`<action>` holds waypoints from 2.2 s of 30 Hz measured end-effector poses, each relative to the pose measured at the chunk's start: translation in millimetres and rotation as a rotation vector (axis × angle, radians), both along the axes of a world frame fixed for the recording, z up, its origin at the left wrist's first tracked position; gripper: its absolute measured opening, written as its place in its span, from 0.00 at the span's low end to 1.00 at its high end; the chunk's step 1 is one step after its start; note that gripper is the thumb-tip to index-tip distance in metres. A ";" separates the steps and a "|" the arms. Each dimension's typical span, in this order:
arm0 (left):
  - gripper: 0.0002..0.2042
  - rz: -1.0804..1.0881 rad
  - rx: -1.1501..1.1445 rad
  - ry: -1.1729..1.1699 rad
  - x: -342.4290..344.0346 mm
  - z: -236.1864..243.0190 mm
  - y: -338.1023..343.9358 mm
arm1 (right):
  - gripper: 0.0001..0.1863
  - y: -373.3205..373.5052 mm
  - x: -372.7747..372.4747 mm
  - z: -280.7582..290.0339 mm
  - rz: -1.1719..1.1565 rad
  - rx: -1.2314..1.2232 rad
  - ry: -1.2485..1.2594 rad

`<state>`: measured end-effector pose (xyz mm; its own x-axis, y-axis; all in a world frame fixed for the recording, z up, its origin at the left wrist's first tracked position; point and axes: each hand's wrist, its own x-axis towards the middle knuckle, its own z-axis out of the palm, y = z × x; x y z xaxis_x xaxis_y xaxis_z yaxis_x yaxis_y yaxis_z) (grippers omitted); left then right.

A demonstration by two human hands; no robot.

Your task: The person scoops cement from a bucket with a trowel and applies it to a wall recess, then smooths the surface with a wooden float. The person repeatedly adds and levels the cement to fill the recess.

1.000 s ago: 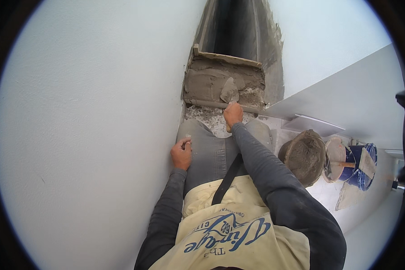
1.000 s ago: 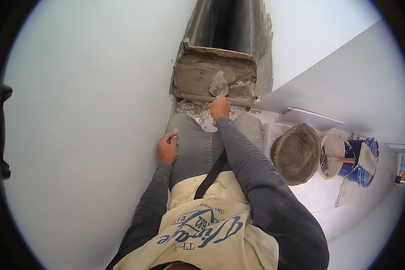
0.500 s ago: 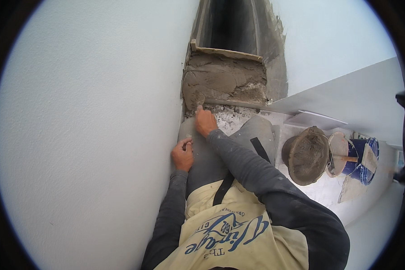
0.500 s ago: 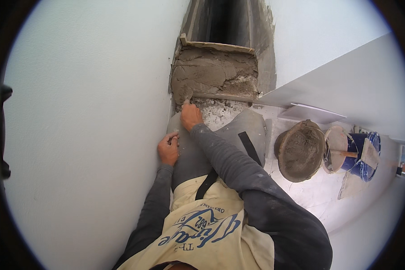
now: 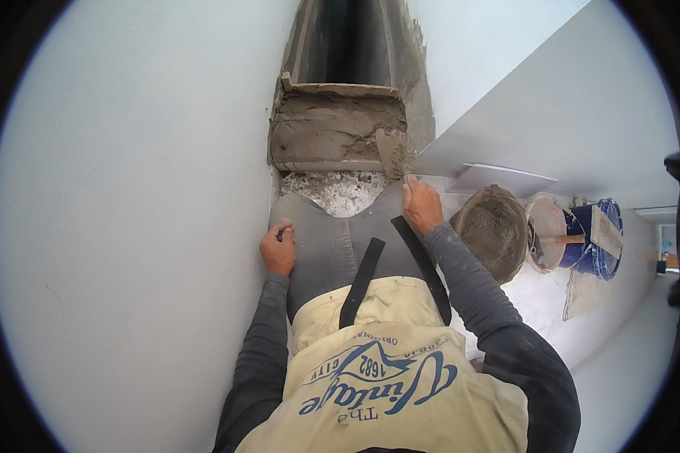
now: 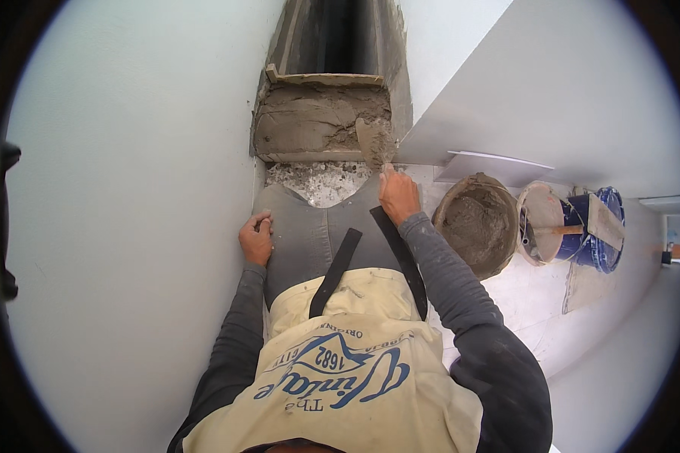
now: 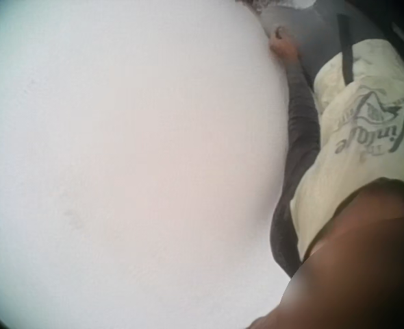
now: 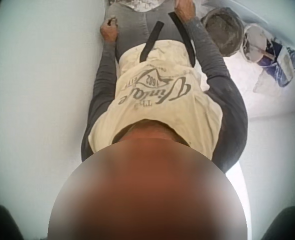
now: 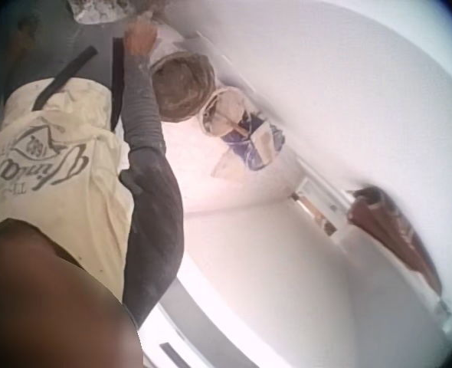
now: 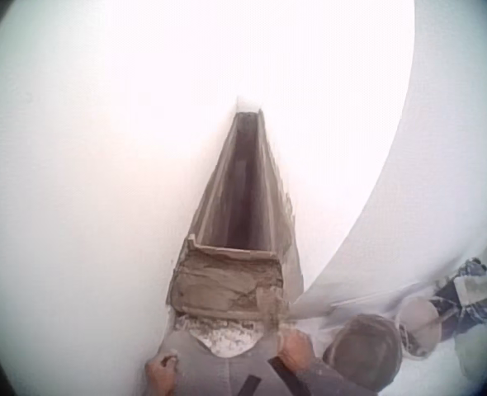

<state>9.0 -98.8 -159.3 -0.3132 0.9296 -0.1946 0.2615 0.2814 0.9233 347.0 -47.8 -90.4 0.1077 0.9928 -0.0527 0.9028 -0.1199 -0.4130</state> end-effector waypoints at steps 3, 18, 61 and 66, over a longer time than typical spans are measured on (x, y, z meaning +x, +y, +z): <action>0.09 -0.012 0.015 0.041 1.7 1.4 1.5 | 0.16 -55.8 36.9 59.8 0.094 0.270 0.089; 0.10 0.035 0.221 0.360 14.1 0.7 82.7 | 0.17 -240.7 161.8 119.1 -0.171 -0.144 -0.294; 0.11 -0.811 0.236 0.063 215.6 111.1 110.7 | 0.12 -141.8 140.3 150.5 0.219 -0.672 -0.404; 0.17 -0.982 -0.084 -0.236 294.3 78.7 33.9 | 0.10 -126.1 181.9 142.7 0.061 -0.378 -0.655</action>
